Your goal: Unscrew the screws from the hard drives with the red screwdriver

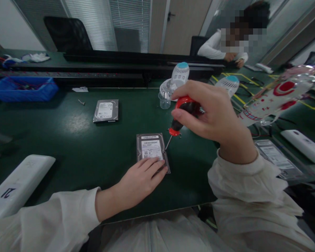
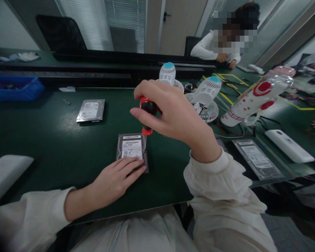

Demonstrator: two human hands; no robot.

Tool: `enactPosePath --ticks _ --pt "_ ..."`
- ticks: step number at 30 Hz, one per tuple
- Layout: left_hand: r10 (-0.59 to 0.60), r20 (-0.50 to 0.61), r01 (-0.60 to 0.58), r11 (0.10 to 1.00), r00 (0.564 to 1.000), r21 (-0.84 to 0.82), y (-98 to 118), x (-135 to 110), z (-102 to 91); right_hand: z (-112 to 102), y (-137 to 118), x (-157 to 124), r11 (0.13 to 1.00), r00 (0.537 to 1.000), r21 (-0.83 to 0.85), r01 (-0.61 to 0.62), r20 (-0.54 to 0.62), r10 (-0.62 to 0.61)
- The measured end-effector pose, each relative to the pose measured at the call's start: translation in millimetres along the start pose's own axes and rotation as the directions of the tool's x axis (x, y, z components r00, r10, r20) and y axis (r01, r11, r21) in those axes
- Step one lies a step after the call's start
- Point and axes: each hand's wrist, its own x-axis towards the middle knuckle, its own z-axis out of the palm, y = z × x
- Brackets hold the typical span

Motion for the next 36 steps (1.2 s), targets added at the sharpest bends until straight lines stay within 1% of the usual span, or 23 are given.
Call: enactPosePath --ticks 2,4,7,10,12,15,17,21,23,25,27,29,30,33,36 --pt "0.001 -0.001 -0.001 1.0 1.0 -0.003 0.0 0.3 -0.5 -5.3 -2.1 0.1 0.997 0.998 0.055 0.052 0.039 -0.054" --pt "-0.001 -0.006 0.001 1.0 1.0 -0.007 0.0 0.8 -1.1 -9.2 -4.2 -0.6 0.994 0.998 0.103 0.045 0.049 -0.051" --pt "-0.003 -0.005 0.003 1.0 1.0 -0.01 0.0 1.0 -1.3 -9.6 -4.8 -1.9 0.998 0.999 0.052 -0.037 0.006 0.037" --pt "-0.003 0.0 0.003 1.0 1.0 -0.01 0.0 0.5 -0.5 -7.3 -3.2 -2.2 0.997 0.997 -0.028 -0.072 0.003 0.073" --pt "-0.001 0.003 0.001 1.0 1.0 -0.009 -0.2 -0.2 0.3 -7.5 -2.8 -1.8 0.998 0.998 -0.027 -0.064 0.016 0.064" --pt "0.002 0.019 -0.002 1.0 1.0 -0.011 -0.6 -0.9 1.1 -10.3 -4.1 -1.1 0.999 0.999 0.034 0.001 0.042 -0.003" --pt "0.002 0.014 -0.002 1.0 1.0 -0.016 -0.9 -0.8 1.0 -11.2 -4.7 -1.2 0.998 0.999 0.068 0.013 0.049 -0.016" --pt "-0.003 -0.01 0.003 1.0 1.0 -0.008 -0.5 0.3 -0.3 -6.9 -2.1 -2.3 0.998 0.998 0.016 -0.055 0.002 0.055" --pt "-0.004 -0.019 0.004 1.0 1.0 0.0 0.1 0.8 -0.8 -5.1 -0.3 -2.4 0.997 0.997 -0.024 -0.074 0.005 0.075" --pt "-0.003 -0.019 0.003 1.0 1.0 0.007 0.5 0.9 -0.7 -5.8 -0.1 -2.2 0.998 0.998 -0.026 -0.059 0.026 0.059" --pt "-0.001 -0.016 0.002 1.0 1.0 0.009 0.5 0.7 -0.4 -8.5 -1.7 -2.0 1.0 0.999 0.005 -0.007 0.04 0.006" --pt "-0.002 -0.013 0.002 1.0 1.0 0.005 0.3 0.5 0.0 -10.9 -3.6 -2.1 0.999 0.999 0.044 0.031 0.039 -0.033" --pt "-0.002 -0.017 0.002 1.0 1.0 0.002 0.2 0.4 0.2 -11.2 -4.1 -2.4 0.998 0.999 0.054 0.031 0.026 -0.033" --pt "-0.001 -0.018 0.001 1.0 1.0 -0.001 0.1 0.4 0.5 -8.6 -2.4 -3.5 0.999 0.999 0.018 -0.029 -0.027 0.029" --pt "-0.002 -0.023 0.002 1.0 1.0 -0.002 0.3 0.4 0.2 -5.2 2.1 -4.2 0.996 0.997 -0.059 -0.065 -0.034 0.063"
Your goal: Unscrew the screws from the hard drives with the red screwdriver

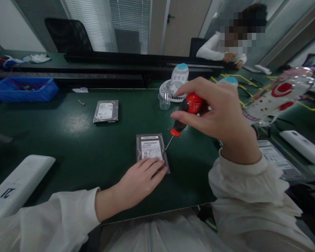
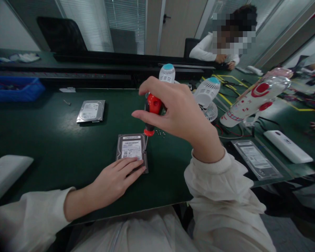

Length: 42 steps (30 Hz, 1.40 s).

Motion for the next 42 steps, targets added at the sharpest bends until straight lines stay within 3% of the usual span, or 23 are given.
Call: enactPosePath --ticks 7,12,14,20,27,32,37,42 --pt "-0.004 0.005 0.004 1.0 1.0 -0.003 0 1 -1.7 -4 -2 -1 0.986 0.99 0.117 0.118 0.063 -0.126" --pt "-0.002 0.005 0.002 1.0 1.0 -0.002 -1 0 -0.3 1 0 0 1.0 1.0 0.012 0.024 0.0 -0.024" --pt "0.0 0.008 0.0 1.0 1.0 0.001 -1 -1 0.7 0 1 0 0.999 0.999 -0.029 0.046 0.0 -0.046" --pt "0.002 0.012 -0.002 1.0 1.0 -0.011 -1 -2 1.8 -13 -2 -1 0.997 0.997 0.051 0.057 0.04 -0.059" --pt "0.005 0.031 -0.005 1.0 1.0 -0.008 -1 -1 1.2 -17 3 -2 0.996 1.0 -0.092 0.016 0.019 -0.014" --pt "0.008 0.014 -0.007 1.0 1.0 -0.009 0 -1 0.5 -19 -5 -1 0.996 0.992 0.073 0.059 0.103 -0.066" --pt "-0.001 -0.013 0.001 1.0 1.0 -0.006 0 -1 1.2 -8 -7 -1 0.999 1.0 0.036 -0.007 -0.007 0.007" --pt "0.002 -0.023 -0.002 1.0 1.0 -0.01 0 -2 1.3 -10 -3 1 0.99 0.986 0.124 0.07 0.143 -0.088"
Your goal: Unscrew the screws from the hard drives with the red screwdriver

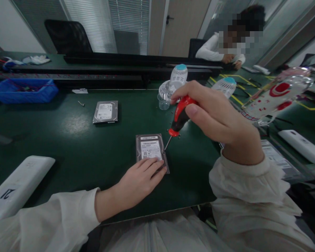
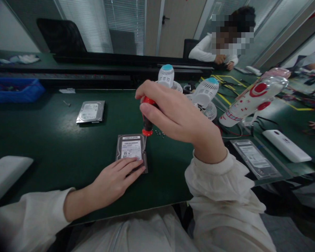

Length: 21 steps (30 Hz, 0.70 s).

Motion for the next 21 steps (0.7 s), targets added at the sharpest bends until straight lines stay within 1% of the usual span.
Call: enactPosePath --ticks 2,4,6,8,10,13,15,18,21 --pt "0.001 0.005 -0.001 1.0 1.0 0.003 0.0 0.1 0.3 -2.5 -0.2 -0.6 0.996 0.999 0.086 0.015 0.04 -0.018" --pt "0.004 0.013 -0.004 1.0 1.0 0.004 -0.2 0.6 0.4 -2.2 0.5 -1.3 0.991 0.999 0.134 -0.015 0.03 0.011" --pt "0.002 0.015 -0.002 1.0 1.0 0.004 -0.3 1.1 0.3 0.6 2.4 -1.6 0.993 0.998 0.102 -0.058 -0.016 0.06" --pt "-0.002 0.014 0.002 1.0 1.0 0.005 -0.4 1.5 0.0 3.1 4.9 -1.2 0.997 0.996 0.034 -0.073 -0.049 0.075" --pt "-0.001 0.02 0.001 1.0 1.0 0.007 -0.3 1.8 -0.4 3.2 6.4 -0.5 0.998 0.998 0.008 -0.061 -0.027 0.061" --pt "0.002 0.032 -0.003 1.0 0.999 0.011 0.0 2.2 -1.3 0.7 5.9 0.1 0.998 0.999 0.066 0.005 0.035 -0.008" --pt "0.001 0.028 -0.001 1.0 1.0 0.011 0.2 2.5 -1.9 0.5 4.5 0.4 0.995 1.0 0.101 0.017 0.023 -0.02" --pt "-0.002 0.013 0.002 1.0 1.0 0.009 0.1 2.5 -2.3 2.7 2.3 0.5 0.998 0.998 0.036 -0.053 -0.035 0.054" --pt "-0.003 0.004 0.003 1.0 1.0 0.003 0.0 2.4 -2.2 1.6 -0.1 0.4 0.993 0.995 -0.053 -0.102 -0.028 0.101"
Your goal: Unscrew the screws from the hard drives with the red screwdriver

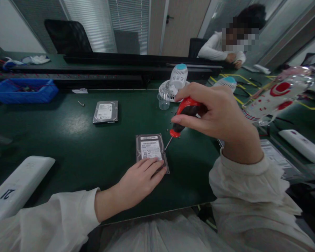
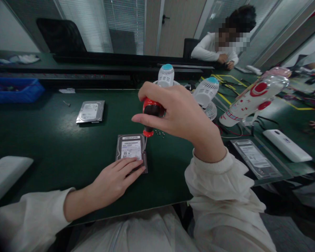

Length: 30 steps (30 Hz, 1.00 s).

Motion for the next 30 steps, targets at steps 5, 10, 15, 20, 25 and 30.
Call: enactPosePath --ticks 5,10,15,20,25,30 --pt "-0.001 -0.012 0.001 1.0 1.0 -0.005 -0.2 1.0 0.2 -8.6 -5.1 -0.6 0.993 0.993 0.07 0.096 0.064 -0.1" --pt "0.0 -0.001 0.0 1.0 1.0 -0.006 -0.8 0.2 0.9 -2.9 -5.2 -0.7 0.999 1.0 0.023 0.024 -0.007 -0.024" --pt "0.001 0.029 -0.001 1.0 1.0 -0.001 -0.7 -1.5 1.4 -2.6 -1.6 -0.4 0.995 0.994 0.057 0.086 0.062 -0.09" --pt "0.005 0.026 -0.005 1.0 1.0 0.009 -0.5 -0.3 0.7 -2.8 -0.1 -0.6 0.994 0.997 0.082 0.068 0.018 -0.07" --pt "0.001 0.019 -0.001 1.0 1.0 -0.004 -0.4 -1.2 1.7 -2.2 2.9 -1.1 0.999 0.999 0.006 0.033 0.011 -0.033" --pt "-0.005 0.022 0.005 1.0 1.0 -0.005 -0.2 -0.5 0.4 -4.7 2.3 -0.8 0.988 0.994 0.124 0.093 0.052 -0.1"
